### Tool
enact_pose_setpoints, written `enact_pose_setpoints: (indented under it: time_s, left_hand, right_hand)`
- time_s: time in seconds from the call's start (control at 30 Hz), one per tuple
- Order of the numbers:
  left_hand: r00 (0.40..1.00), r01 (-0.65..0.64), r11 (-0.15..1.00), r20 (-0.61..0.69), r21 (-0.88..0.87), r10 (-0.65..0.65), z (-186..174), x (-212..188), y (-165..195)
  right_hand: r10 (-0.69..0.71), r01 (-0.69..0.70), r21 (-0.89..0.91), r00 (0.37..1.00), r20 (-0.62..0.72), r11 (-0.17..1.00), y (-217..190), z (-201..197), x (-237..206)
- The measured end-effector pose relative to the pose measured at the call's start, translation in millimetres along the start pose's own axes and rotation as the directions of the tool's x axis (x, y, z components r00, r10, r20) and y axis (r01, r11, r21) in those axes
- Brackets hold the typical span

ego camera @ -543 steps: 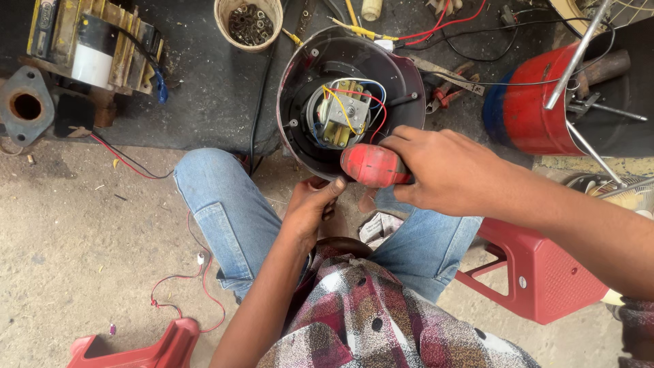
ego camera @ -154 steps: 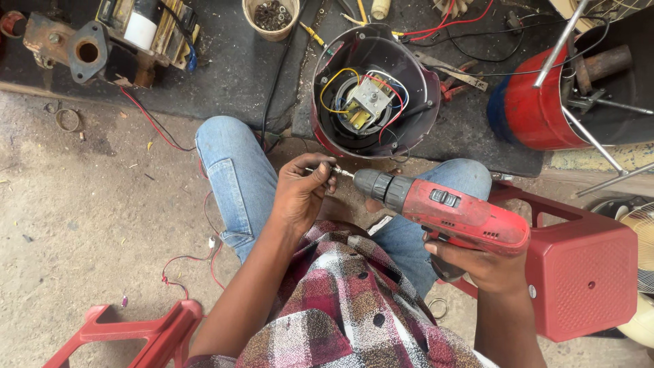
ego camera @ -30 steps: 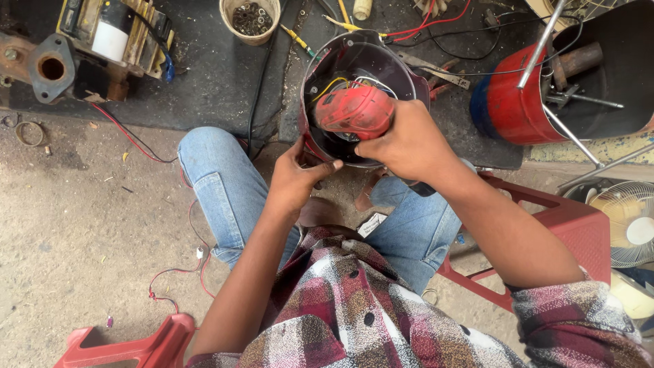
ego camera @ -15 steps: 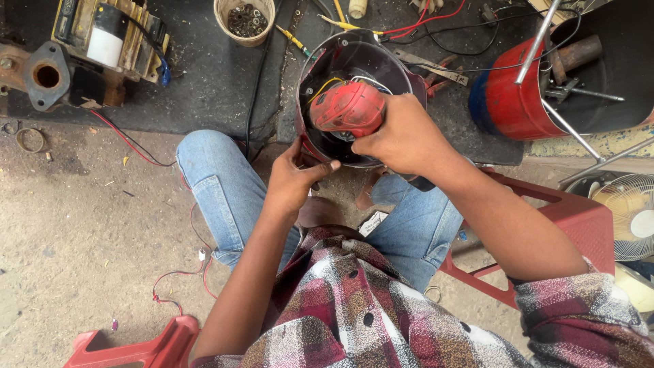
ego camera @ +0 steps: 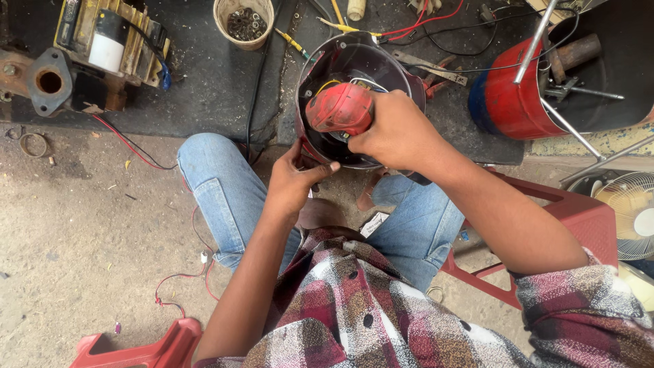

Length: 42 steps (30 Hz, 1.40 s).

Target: The person uses a cordless drill to fasten screws into a cylindrical housing containing a motor and wiring. They then attach a red plastic cap to the housing and connect a power cord to the internal terminals.

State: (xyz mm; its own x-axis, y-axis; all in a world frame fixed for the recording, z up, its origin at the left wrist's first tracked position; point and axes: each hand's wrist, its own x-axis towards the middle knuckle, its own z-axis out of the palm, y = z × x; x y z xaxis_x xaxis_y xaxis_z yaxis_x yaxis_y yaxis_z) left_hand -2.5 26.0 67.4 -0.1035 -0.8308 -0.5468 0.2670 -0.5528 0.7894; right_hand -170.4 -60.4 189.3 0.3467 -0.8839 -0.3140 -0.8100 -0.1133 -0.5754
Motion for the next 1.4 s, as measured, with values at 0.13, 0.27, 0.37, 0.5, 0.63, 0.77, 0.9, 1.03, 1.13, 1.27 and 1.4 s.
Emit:
enact_pose_setpoints:
  time_s: [0.13, 0.27, 0.37, 0.5, 0.63, 0.77, 0.9, 1.03, 1.13, 1.27, 1.4]
  left_hand:
    - [0.997, -0.071, 0.997, 0.019, -0.030, 0.071, 0, 2, -2]
    - [1.000, -0.005, 1.000, 0.015, -0.022, 0.006, -2, 7, -6]
    - [0.998, 0.000, 0.995, 0.055, -0.099, 0.006, -3, 13, -10]
    - [0.997, 0.036, 0.989, 0.074, -0.145, -0.025, -2, 19, -14]
    - [0.997, 0.034, 0.982, 0.080, -0.185, -0.019, 0, 21, -17]
    - [0.996, 0.058, 0.979, 0.075, -0.196, -0.044, 1, 22, -15]
    - [0.994, 0.108, 0.987, 0.046, -0.117, -0.104, 2, 20, -12]
    - [0.994, 0.101, 0.988, 0.041, -0.118, -0.097, 5, 21, -10]
    - [0.997, 0.068, 0.986, 0.044, -0.151, -0.062, 11, 25, -12]
    - [0.998, 0.061, 0.988, 0.031, -0.144, -0.057, 12, 26, -19]
    - [0.998, 0.042, 0.985, 0.045, -0.167, -0.035, 13, 28, -19]
  right_hand:
    - [0.061, -0.060, -0.043, 0.998, 0.019, 0.997, -2, 0, 5]
    - [-0.031, 0.035, -0.083, 0.998, 0.045, 0.996, 0, -4, 14]
    - [-0.048, 0.055, -0.126, 0.997, 0.057, 0.990, 1, -7, 18]
    - [0.000, 0.013, -0.168, 0.997, 0.078, 0.986, 0, -10, 20]
    - [0.000, 0.016, -0.184, 0.996, 0.088, 0.983, -4, -11, 17]
    - [0.040, -0.023, -0.181, 0.995, 0.088, 0.983, -6, -11, 16]
    - [0.037, -0.018, -0.203, 0.995, 0.093, 0.979, -4, -12, 17]
    - [-0.021, 0.040, -0.212, 0.996, 0.091, 0.977, 0, -11, 21]
    - [-0.033, 0.047, -0.214, 0.997, 0.068, 0.976, 5, -10, 25]
    - [-0.014, 0.034, -0.198, 0.994, 0.104, 0.980, 11, -7, 26]
    - [-0.045, 0.069, -0.233, 0.993, 0.104, 0.970, 11, -8, 29]
